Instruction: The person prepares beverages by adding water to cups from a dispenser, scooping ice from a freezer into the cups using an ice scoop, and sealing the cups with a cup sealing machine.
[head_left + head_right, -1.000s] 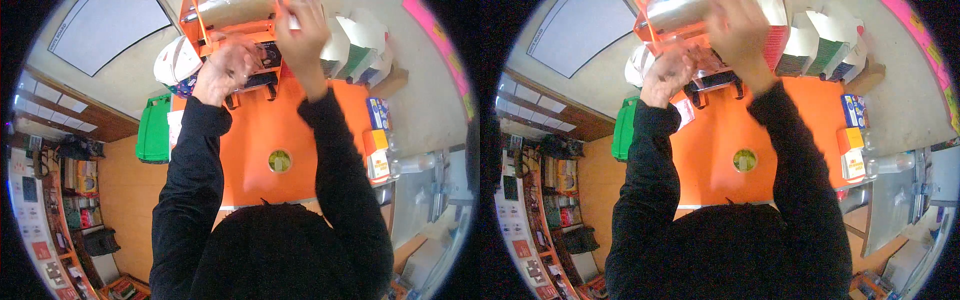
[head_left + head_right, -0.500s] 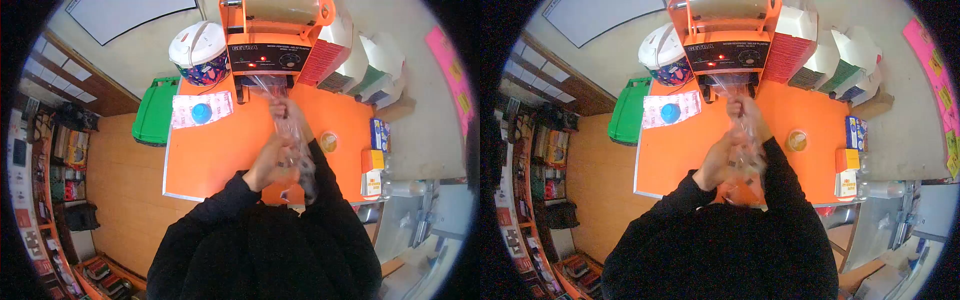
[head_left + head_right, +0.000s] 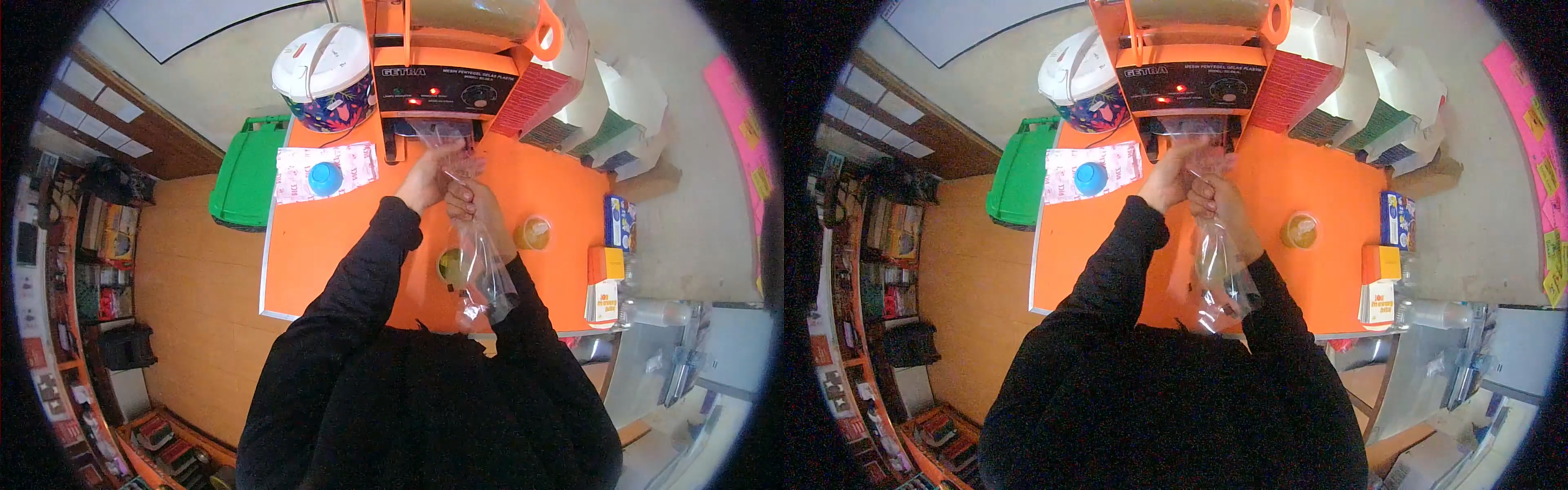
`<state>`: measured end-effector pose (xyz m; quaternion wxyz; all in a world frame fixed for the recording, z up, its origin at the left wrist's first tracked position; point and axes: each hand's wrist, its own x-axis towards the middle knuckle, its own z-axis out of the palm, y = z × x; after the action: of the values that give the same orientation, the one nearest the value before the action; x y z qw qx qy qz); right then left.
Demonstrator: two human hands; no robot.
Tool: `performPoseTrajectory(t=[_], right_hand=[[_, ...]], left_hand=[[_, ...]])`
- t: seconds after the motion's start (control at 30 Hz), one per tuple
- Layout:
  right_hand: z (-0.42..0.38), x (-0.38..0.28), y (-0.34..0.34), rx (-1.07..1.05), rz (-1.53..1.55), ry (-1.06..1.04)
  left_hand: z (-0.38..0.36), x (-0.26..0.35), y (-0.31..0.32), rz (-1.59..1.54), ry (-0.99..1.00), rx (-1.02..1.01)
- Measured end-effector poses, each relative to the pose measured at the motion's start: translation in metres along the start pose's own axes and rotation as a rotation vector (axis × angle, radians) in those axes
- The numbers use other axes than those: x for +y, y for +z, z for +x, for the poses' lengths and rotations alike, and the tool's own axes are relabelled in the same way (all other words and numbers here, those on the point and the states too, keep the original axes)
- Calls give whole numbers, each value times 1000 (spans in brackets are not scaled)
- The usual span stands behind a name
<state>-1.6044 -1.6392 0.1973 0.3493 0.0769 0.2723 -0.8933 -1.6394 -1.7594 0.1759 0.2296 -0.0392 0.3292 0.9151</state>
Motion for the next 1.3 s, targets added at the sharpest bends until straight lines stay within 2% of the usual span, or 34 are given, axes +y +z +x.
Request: performPoseTrajectory(t=[0.07,0.1,0.17,0.3,0.37,0.6,0.67,1.1,1.2,1.27,1.3], right_hand=[[-4,2,2,64,-21,-5],[-7,3,4,66,-18,-5],[-12,5,6,71,-14,18],[-20,13,4,62,-76,-19],[-30,15,11,164,-138,-21],[-59,26,18,161,-113,-7],[-69,28,26,270,-154,-6],[-103,39,18,187,-175,10],[-114,26,23,120,-227,83],[-122,7,29,126,-690,126],[-126,-12,27,-18,-1051,39]], left_hand=[[-12,1,13,58,-161,8],[-13,-3,12,58,-164,10],[-13,-10,10,-27,-56,-22],[-18,-14,17,52,-77,67],[-31,-14,30,14,-90,83],[-55,-30,38,13,-61,46],[-63,-33,44,33,-44,59],[-95,-43,68,3,-60,79],[-97,-42,67,-6,-34,69],[-98,-35,69,75,-81,39],[-97,-33,71,85,-68,16]])
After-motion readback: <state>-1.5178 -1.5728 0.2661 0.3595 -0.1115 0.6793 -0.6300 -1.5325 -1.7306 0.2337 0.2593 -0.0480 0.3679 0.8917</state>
